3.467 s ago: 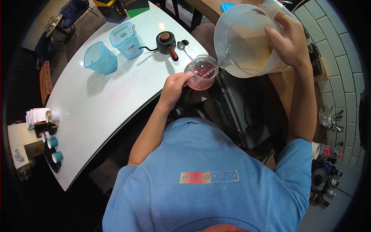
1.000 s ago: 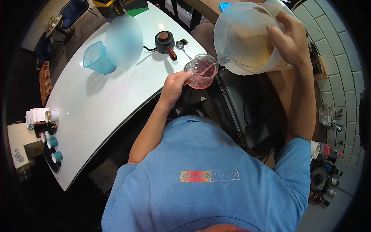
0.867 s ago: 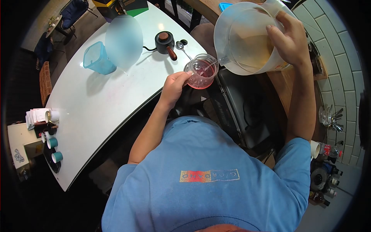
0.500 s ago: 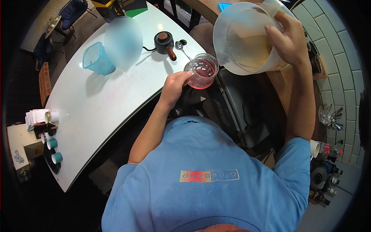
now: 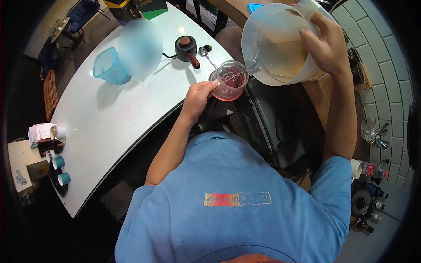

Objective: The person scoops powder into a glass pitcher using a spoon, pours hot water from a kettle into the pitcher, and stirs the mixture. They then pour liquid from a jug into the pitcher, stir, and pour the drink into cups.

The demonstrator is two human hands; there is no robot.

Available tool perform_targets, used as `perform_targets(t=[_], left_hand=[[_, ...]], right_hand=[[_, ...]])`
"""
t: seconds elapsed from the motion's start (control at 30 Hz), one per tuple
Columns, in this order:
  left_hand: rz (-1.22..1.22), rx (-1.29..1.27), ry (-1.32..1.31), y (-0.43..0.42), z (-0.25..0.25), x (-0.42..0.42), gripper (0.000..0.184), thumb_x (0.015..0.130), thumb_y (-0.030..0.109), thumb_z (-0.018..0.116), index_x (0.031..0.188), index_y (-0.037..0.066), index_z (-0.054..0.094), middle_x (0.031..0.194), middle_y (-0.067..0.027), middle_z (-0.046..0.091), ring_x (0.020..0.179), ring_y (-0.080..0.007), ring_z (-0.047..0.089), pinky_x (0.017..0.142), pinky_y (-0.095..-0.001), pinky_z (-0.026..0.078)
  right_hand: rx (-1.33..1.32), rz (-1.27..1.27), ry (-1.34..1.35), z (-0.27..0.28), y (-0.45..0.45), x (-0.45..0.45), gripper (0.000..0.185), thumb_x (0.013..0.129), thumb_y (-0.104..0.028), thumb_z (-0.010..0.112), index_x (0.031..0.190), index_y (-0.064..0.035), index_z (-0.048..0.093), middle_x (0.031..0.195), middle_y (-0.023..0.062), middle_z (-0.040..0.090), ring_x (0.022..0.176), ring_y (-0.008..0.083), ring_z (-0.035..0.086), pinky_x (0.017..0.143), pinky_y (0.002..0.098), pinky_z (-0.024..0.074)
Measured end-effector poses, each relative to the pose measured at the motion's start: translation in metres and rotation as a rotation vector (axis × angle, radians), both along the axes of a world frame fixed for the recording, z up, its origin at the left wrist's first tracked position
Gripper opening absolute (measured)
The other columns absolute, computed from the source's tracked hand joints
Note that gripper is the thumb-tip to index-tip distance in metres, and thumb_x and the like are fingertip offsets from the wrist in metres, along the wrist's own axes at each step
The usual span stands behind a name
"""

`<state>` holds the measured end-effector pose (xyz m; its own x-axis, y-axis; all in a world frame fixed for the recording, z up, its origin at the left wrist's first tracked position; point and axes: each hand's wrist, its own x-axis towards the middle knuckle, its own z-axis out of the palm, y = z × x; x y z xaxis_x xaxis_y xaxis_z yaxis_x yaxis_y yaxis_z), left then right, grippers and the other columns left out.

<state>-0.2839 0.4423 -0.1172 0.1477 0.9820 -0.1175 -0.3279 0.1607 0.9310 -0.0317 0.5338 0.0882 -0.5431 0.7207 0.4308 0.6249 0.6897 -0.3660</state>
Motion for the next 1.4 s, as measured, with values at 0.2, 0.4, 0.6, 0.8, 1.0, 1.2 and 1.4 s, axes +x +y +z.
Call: perform_targets(t=[0.2,0.4,0.6,0.8,1.0,1.2,1.4], left_hand=[[0.009,-0.015,-0.009,0.0,0.002,0.0,0.03,0.092,0.023,0.053,0.066,0.011,0.049,0.062,0.0078,0.036,0.058,-0.0038,0.029,0.054,-0.0234,0.023],[0.001,0.007,-0.021,0.0,0.0,0.001,0.03,0.093,0.023,0.053,0.066,0.01,0.05,0.062,0.008,0.036,0.058,-0.0037,0.029,0.054,-0.0233,0.023],[-0.043,0.025,-0.013,0.004,0.003,0.004,0.029,0.093,0.023,0.053,0.066,0.011,0.05,0.062,0.0088,0.035,0.058,-0.0031,0.028,0.054,-0.0232,0.022],[-0.074,0.046,-0.039,0.005,0.014,0.015,0.03,0.093,0.023,0.052,0.066,0.012,0.047,0.062,0.0088,0.034,0.057,-0.0031,0.026,0.053,-0.0235,0.022],[-0.156,0.083,-0.086,0.009,0.015,0.02,0.027,0.093,0.023,0.054,0.08,0.002,0.064,0.073,0.0037,0.057,0.067,-0.0024,0.045,0.064,-0.0195,0.036],[-0.189,0.086,-0.107,0.01,0.012,0.028,0.027,0.093,0.023,0.054,0.075,0.005,0.061,0.068,0.0067,0.05,0.063,-0.0014,0.038,0.06,-0.02,0.032],[-0.204,0.068,-0.118,0.011,0.009,0.035,0.027,0.093,0.023,0.054,0.072,0.007,0.058,0.066,0.0081,0.046,0.061,-0.0012,0.034,0.057,-0.0203,0.028]], right_hand=[[0.009,-0.005,0.02,-0.001,-0.001,-0.001,0.041,0.077,-0.014,0.055,0.111,0.0096,0.059,0.102,0.0155,0.066,0.097,0.0204,0.06,0.091,0.0325,0.0437],[0.005,-0.048,-0.02,0.0,-0.001,0.005,0.041,0.078,-0.013,0.054,0.111,0.0096,0.058,0.101,0.0148,0.065,0.095,0.019,0.059,0.089,0.0312,0.0438],[-0.001,-0.019,0.129,-0.001,-0.009,0.013,0.041,0.08,-0.01,0.053,0.115,0.0101,0.056,0.105,0.0142,0.064,0.098,0.0192,0.058,0.091,0.0312,0.0429],[0.022,-0.013,0.36,-0.009,-0.02,0.035,0.042,0.082,-0.009,0.05,0.118,0.0128,0.053,0.112,0.0157,0.061,0.105,0.0206,0.056,0.095,0.0303,0.0399],[0.119,-0.262,0.571,-0.012,-0.022,0.091,0.044,0.081,-0.012,0.05,0.116,0.0141,0.054,0.111,0.0163,0.062,0.106,0.0211,0.057,0.094,0.0299,0.0405],[0.209,-0.262,0.913,-0.003,-0.026,0.121,0.047,0.082,-0.019,0.043,0.112,0.0143,0.056,0.115,0.0224,0.061,0.113,0.0296,0.057,0.101,0.0339,0.0394],[0.29,-0.54,1.293,-0.009,-0.023,0.154,0.051,0.086,-0.029,0.046,0.115,0.0125,0.053,0.114,0.0185,0.061,0.105,0.0304,0.058,0.096,0.0405,0.0404]])
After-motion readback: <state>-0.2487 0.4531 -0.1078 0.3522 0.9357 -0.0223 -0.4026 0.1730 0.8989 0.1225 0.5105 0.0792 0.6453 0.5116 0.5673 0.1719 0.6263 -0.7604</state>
